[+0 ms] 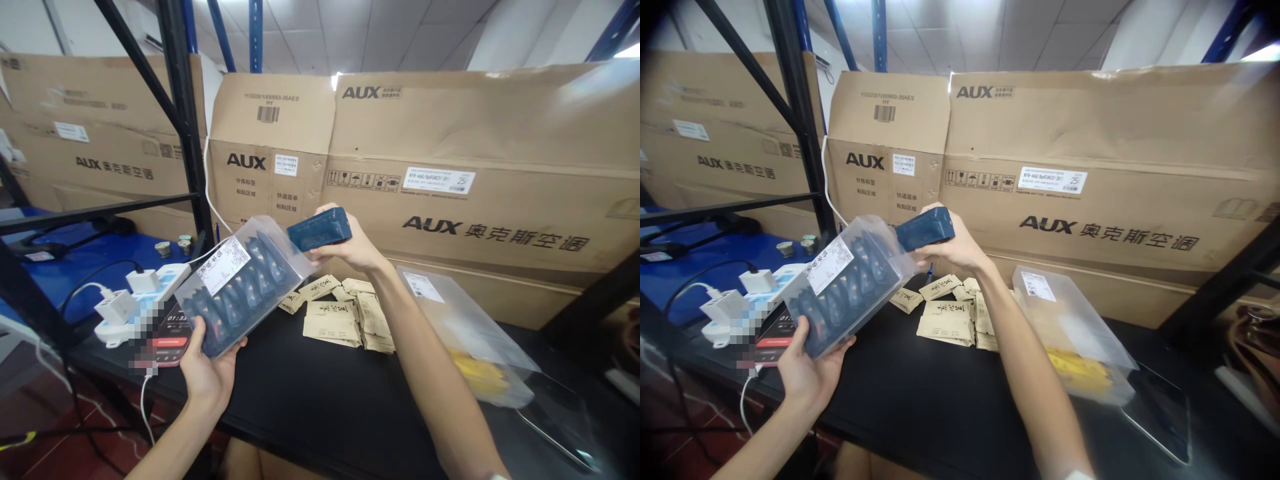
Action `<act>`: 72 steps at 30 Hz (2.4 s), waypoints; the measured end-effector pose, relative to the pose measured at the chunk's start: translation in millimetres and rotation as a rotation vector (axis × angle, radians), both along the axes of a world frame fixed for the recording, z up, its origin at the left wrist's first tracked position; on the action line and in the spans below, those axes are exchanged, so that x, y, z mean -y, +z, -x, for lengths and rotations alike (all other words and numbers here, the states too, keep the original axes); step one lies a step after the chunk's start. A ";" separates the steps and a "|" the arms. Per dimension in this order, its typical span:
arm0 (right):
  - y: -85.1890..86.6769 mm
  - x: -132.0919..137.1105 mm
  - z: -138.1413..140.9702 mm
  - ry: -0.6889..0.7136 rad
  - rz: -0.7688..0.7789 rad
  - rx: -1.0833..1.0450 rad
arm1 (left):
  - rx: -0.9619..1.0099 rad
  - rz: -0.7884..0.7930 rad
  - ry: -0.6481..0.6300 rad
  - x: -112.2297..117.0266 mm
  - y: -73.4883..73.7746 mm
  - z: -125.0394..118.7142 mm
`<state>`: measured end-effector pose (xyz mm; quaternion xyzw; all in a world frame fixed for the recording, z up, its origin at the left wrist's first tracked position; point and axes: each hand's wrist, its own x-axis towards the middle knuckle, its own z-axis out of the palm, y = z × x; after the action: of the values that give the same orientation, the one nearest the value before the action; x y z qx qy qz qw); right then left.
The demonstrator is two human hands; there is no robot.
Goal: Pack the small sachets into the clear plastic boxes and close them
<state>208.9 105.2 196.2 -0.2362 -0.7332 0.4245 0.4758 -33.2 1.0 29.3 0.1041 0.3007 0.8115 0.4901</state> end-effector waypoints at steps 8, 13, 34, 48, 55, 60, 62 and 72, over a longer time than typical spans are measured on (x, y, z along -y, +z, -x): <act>3.6 4.0 1.7 0.019 -0.068 0.099 | -0.015 0.008 -0.001 -1.3 -0.2 -0.7; 1.3 2.3 2.3 0.004 0.059 0.103 | -0.032 -0.002 -0.005 -1.4 -2.1 -0.9; 5.6 -0.3 -11.2 0.089 0.187 0.223 | -0.051 -0.028 -0.013 -0.8 -2.3 -1.2; -3.1 -0.7 -11.9 0.130 0.285 0.263 | -0.100 -0.045 -0.057 0.8 -2.3 -2.4; 0.1 -1.7 -9.1 0.029 0.250 0.294 | -0.123 -0.047 -0.053 0.9 -3.3 -2.7; -4.2 -6.4 -2.7 -0.069 0.096 0.380 | -0.130 -0.039 -0.038 0.5 -4.2 -2.1; -8.6 -12.6 -0.9 -0.082 -0.016 0.408 | -0.128 -0.040 -0.030 0.0 -4.6 -2.1; -14.4 -22.7 -8.4 -0.065 0.001 0.230 | -0.120 -0.032 -0.018 0.4 -6.3 -0.6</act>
<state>217.3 127.9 181.9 -0.3071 -0.7749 0.3792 0.4017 -32.6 0.6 23.0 0.1632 0.3158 0.8039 0.4768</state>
